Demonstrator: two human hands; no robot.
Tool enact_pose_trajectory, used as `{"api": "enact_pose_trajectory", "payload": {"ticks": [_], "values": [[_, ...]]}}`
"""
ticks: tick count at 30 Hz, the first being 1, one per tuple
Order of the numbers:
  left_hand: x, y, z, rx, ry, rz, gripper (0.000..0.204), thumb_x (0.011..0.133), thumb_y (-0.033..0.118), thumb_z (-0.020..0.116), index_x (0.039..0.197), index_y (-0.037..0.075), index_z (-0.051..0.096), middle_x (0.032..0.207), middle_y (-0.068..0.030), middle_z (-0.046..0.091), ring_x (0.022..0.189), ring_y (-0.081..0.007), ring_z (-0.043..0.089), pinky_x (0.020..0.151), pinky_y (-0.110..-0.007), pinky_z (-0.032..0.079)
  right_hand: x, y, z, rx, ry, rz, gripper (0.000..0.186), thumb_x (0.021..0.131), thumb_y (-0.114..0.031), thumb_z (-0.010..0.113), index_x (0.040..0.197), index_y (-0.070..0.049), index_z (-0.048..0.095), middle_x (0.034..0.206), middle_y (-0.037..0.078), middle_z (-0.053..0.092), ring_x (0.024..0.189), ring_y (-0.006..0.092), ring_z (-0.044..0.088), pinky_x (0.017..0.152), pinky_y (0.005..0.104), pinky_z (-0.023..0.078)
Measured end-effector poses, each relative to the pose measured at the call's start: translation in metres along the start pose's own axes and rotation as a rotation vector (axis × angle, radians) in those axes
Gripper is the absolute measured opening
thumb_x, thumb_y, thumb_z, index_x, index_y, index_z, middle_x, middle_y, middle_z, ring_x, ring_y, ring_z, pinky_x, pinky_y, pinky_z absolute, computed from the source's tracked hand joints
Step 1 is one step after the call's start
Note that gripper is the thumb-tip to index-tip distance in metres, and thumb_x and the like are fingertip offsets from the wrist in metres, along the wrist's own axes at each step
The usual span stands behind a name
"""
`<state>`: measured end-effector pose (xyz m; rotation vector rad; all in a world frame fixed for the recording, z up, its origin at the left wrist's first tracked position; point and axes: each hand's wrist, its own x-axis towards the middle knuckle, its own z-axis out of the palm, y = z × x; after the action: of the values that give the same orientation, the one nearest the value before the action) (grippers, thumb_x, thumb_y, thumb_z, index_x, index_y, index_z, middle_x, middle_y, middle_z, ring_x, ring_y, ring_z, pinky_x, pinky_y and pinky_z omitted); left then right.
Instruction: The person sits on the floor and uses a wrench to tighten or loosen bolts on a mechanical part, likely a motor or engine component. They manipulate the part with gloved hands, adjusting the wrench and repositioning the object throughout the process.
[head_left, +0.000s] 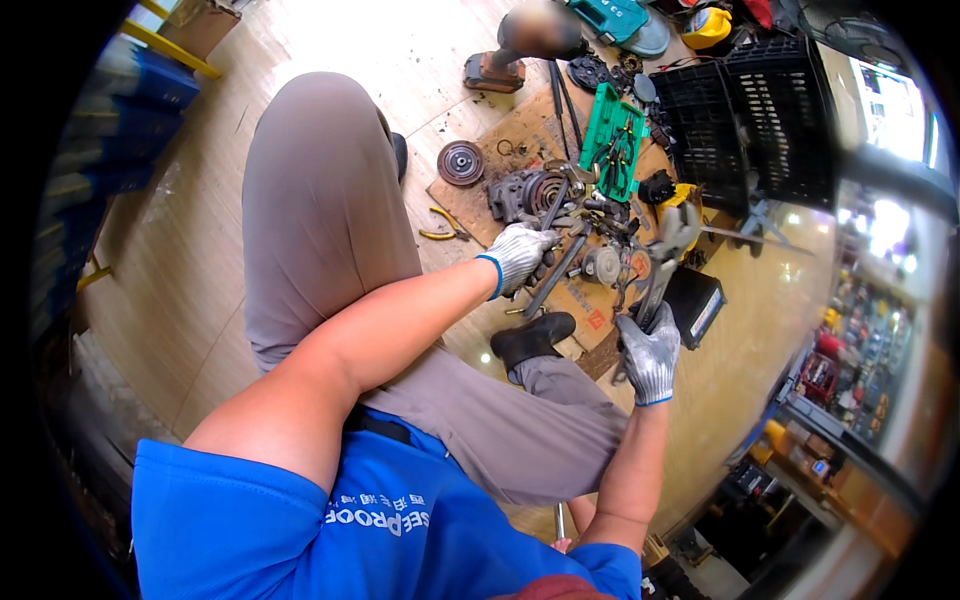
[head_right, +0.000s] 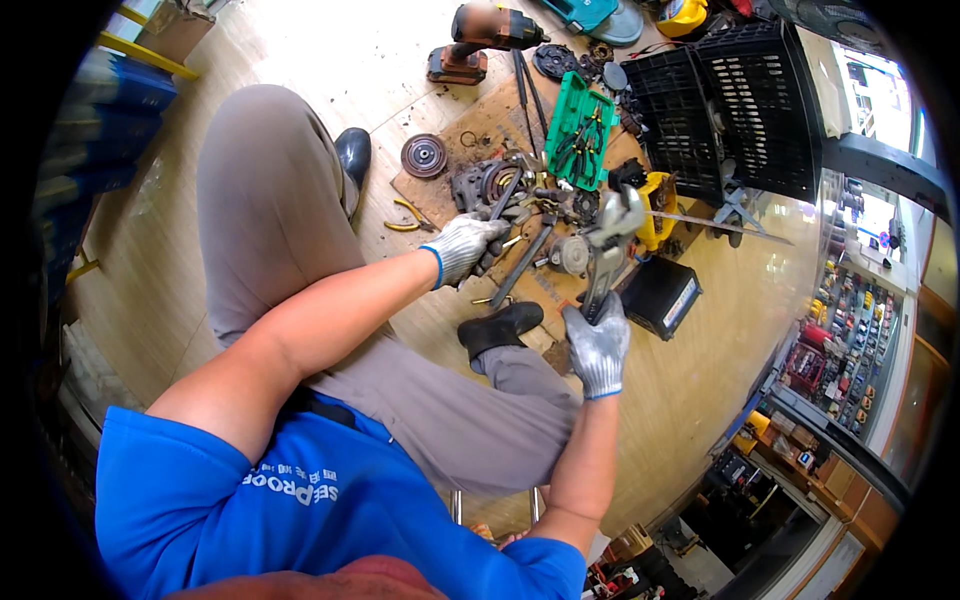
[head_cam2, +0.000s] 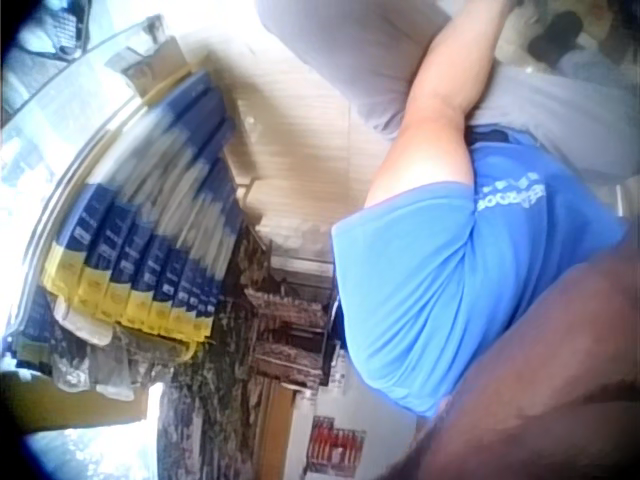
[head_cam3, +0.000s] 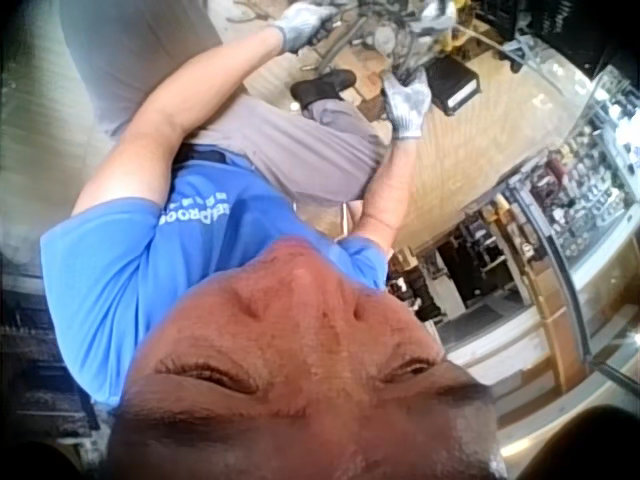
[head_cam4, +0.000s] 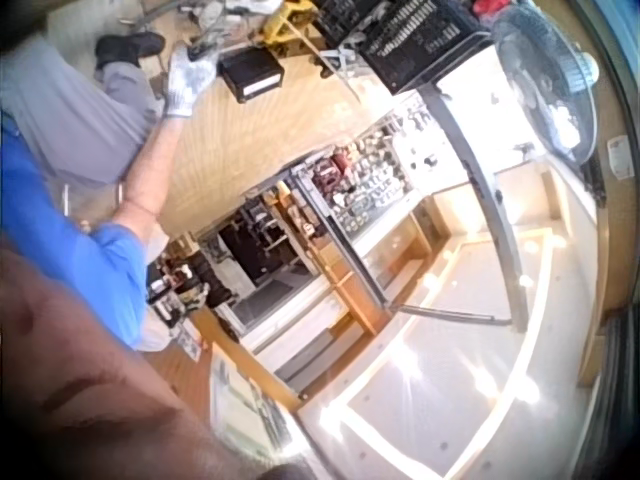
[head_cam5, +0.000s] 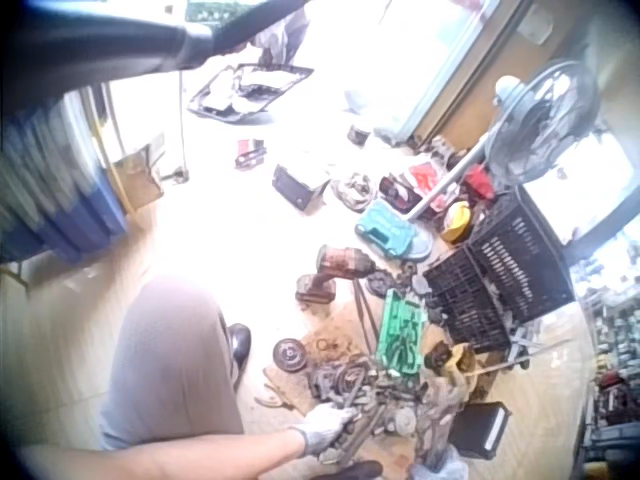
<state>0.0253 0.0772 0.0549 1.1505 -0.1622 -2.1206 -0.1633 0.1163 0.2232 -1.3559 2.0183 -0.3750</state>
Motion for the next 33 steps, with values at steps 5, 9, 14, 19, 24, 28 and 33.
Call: {"api": "enact_pose_trajectory", "payload": {"ticks": [5, 9, 14, 19, 24, 28, 33], "values": [[0.006, -0.004, -0.003, 0.058, 0.003, 0.025, 0.02, 0.098, 0.023, 0.06, 0.083, 0.01, 0.059, 0.064, -0.0018, 0.055, 0.045, -0.013, 0.046, 0.04, -0.029, 0.036, 0.024, 0.012, -0.025, -0.58, 0.022, -0.074, 0.042, 0.077, -0.036, 0.077, 0.096, -0.001, 0.063, 0.079, 0.021, 0.066, 0.073, 0.0393, 0.065, 0.069, 0.0465, 0.051], [0.001, -0.002, -0.003, 0.086, -0.005, 0.058, 0.018, 0.098, 0.022, 0.059, 0.085, 0.01, 0.058, 0.064, -0.002, 0.054, 0.045, -0.0126, 0.046, 0.04, -0.029, 0.036, 0.04, 0.015, -0.037, -0.729, -0.042, -0.137, 0.043, 0.076, -0.038, 0.078, 0.098, -0.003, 0.065, 0.086, 0.022, 0.069, 0.083, 0.0425, 0.067, 0.073, 0.0495, 0.052], [-0.004, 0.002, 0.001, 0.054, 0.006, 0.026, 0.019, 0.098, 0.023, 0.06, 0.086, 0.009, 0.059, 0.065, -0.0015, 0.055, 0.044, -0.0119, 0.045, 0.039, -0.029, 0.037, 0.057, 0.006, -0.041, -0.778, -0.103, -0.203, 0.043, 0.075, -0.036, 0.077, 0.102, -0.004, 0.065, 0.095, 0.023, 0.069, 0.09, 0.0436, 0.066, 0.076, 0.0504, 0.052], [-0.005, 0.002, 0.0, 0.057, 0.029, 0.025, 0.019, 0.098, 0.025, 0.062, 0.087, 0.008, 0.061, 0.065, -0.0012, 0.055, 0.043, -0.0118, 0.045, 0.038, -0.029, 0.037, 0.067, -0.002, -0.047, -0.798, -0.131, -0.242, 0.04, 0.078, -0.031, 0.075, 0.105, -0.004, 0.064, 0.097, 0.023, 0.07, 0.093, 0.0439, 0.066, 0.079, 0.0507, 0.052], [-0.005, 0.002, 0.0, 0.029, 0.001, 0.009, 0.019, 0.097, 0.025, 0.063, 0.089, 0.008, 0.061, 0.065, -0.0012, 0.055, 0.043, -0.0119, 0.046, 0.037, -0.028, 0.037, 0.081, 0.002, -0.049, -0.825, -0.142, -0.267, 0.039, 0.079, -0.03, 0.074, 0.105, -0.003, 0.064, 0.097, 0.025, 0.069, 0.093, 0.044, 0.065, 0.079, 0.0504, 0.052], [-0.008, 0.001, -0.001, -0.017, -0.005, -0.019, 0.015, 0.097, 0.025, 0.064, 0.097, 0.01, 0.061, 0.066, -0.0006, 0.056, 0.043, -0.0106, 0.047, 0.037, -0.027, 0.038, 0.086, 0.007, -0.043, -0.713, -0.184, -0.284, 0.039, 0.079, -0.031, 0.075, 0.103, -0.003, 0.063, 0.095, 0.025, 0.068, 0.092, 0.0441, 0.065, 0.077, 0.0496, 0.051], [-0.021, 0.006, 0.004, -0.078, -0.046, -0.068, 0.015, 0.097, 0.024, 0.065, 0.102, 0.011, 0.061, 0.067, 0.0005, 0.055, 0.044, -0.0092, 0.047, 0.038, -0.026, 0.038, 0.08, -0.001, -0.029, -0.713, -0.197, -0.19, 0.042, 0.077, -0.033, 0.076, 0.102, -0.002, 0.063, 0.091, 0.024, 0.068, 0.088, 0.043, 0.066, 0.074, 0.0491, 0.051]]}}
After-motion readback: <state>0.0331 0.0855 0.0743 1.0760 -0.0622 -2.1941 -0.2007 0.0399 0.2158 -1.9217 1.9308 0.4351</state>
